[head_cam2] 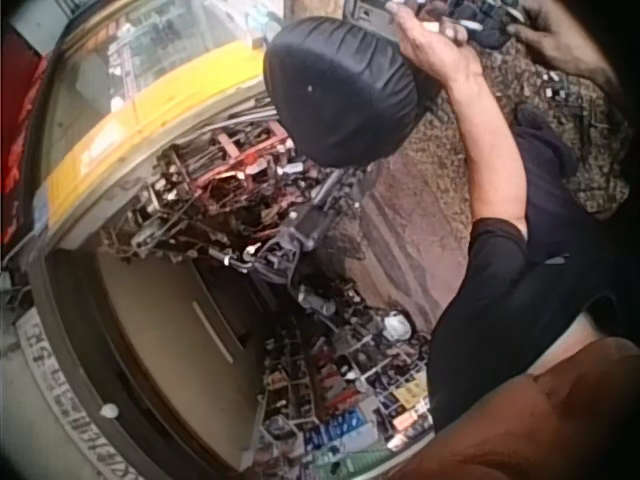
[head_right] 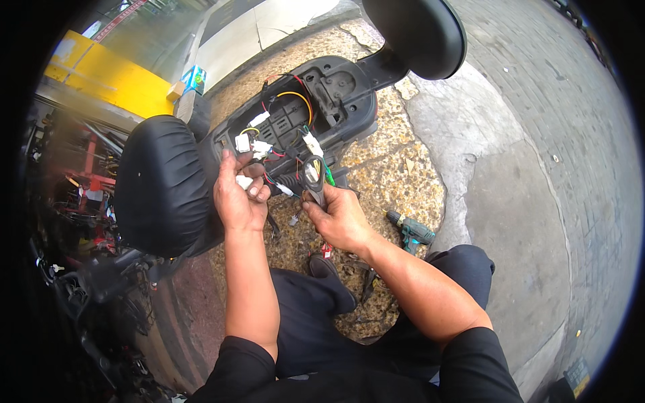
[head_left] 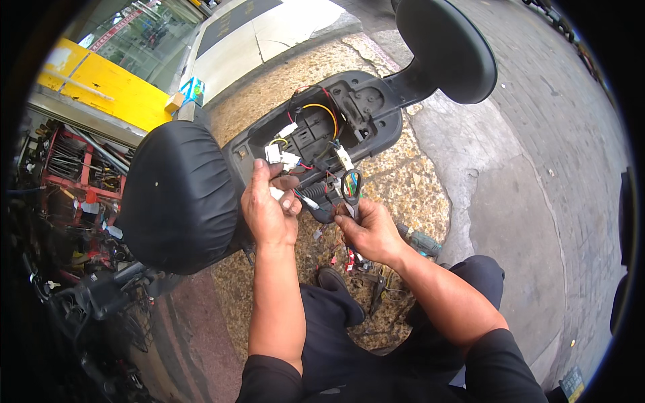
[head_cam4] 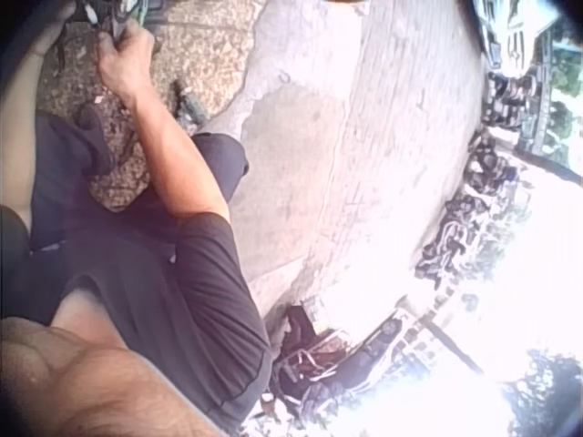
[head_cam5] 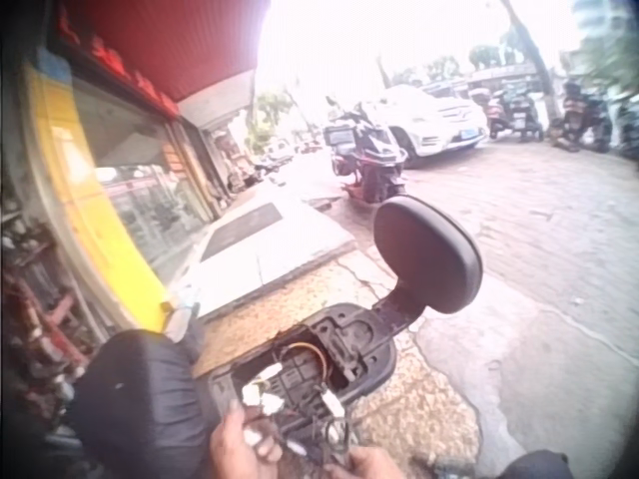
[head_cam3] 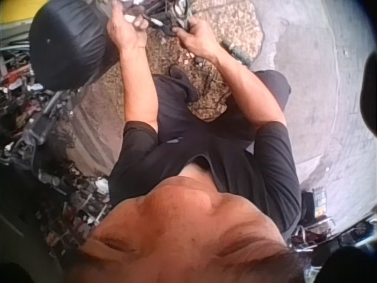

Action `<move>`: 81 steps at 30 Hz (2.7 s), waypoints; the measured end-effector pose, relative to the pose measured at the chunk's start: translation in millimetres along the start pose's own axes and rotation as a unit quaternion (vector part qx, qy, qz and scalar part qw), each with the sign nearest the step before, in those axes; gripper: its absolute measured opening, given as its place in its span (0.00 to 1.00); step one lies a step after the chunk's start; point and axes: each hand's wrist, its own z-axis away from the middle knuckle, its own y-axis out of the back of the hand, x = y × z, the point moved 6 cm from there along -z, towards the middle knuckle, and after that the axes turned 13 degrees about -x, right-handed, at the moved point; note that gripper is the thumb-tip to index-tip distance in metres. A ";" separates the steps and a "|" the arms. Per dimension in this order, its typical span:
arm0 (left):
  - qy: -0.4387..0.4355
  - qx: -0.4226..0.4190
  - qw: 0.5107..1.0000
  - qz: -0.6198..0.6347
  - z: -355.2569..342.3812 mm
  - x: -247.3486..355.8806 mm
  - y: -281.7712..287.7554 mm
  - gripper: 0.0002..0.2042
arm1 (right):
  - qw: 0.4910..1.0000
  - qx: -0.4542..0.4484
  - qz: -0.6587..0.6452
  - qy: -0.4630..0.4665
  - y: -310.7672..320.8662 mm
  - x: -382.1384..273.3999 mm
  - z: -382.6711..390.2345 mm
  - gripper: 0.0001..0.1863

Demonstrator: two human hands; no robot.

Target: The person sits on the ground and uses wire cutters to strip and cut wires on a scooter. They manipulate the wires and connectors under the seat, occasionally adjusting their position.

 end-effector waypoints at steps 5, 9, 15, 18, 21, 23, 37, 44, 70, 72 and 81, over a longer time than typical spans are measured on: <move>-0.037 0.008 0.995 -0.089 -8.4 -4.7 3.6 0.07 | 0.999 -0.025 -0.042 -0.003 -0.4 -6.3 1.9 0.03; -0.159 0.008 0.962 -0.223 -0.1 -9.2 0.5 0.05 | 0.998 -0.025 -0.062 -0.007 1.2 -14.2 4.0 0.02; -0.266 0.038 0.870 -0.413 23.0 -13.6 -2.7 0.03 | 0.999 -0.005 -0.037 -0.016 5.3 -18.0 2.9 0.02; -0.309 0.041 0.829 -0.465 25.0 -11.8 -6.3 0.03 | 1.000 0.004 -0.015 -0.022 6.8 -15.9 1.3 0.03; -0.305 0.037 0.838 -0.451 24.3 -12.3 -6.3 0.04 | 0.999 0.001 -0.023 -0.026 7.3 -13.7 1.0 0.02; -0.298 0.032 0.846 -0.442 24.6 -12.0 -6.7 0.05 | 0.999 -0.004 -0.043 -0.019 7.2 -13.9 1.3 0.02; -0.012 -0.113 0.993 0.019 31.8 -30.1 3.6 0.09 | 0.999 -0.007 -0.046 -0.005 7.3 -19.2 2.4 0.03; 0.112 -0.185 0.960 0.179 24.4 -34.7 12.6 0.21 | 0.999 -0.015 -0.032 -0.016 6.7 -18.3 1.3 0.01; -0.123 -0.153 0.954 -0.226 24.3 -13.2 7.4 0.11 | 1.000 -0.010 0.013 -0.016 6.4 -21.9 3.2 0.04; -0.105 -0.133 0.952 -0.253 23.7 -14.8 9.4 0.10 | 1.000 -0.014 -0.008 -0.005 5.7 -21.0 3.0 0.04; -0.097 -0.124 0.957 -0.245 25.1 -13.5 6.2 0.05 | 0.999 -0.007 0.040 -0.011 7.5 -16.8 2.8 0.03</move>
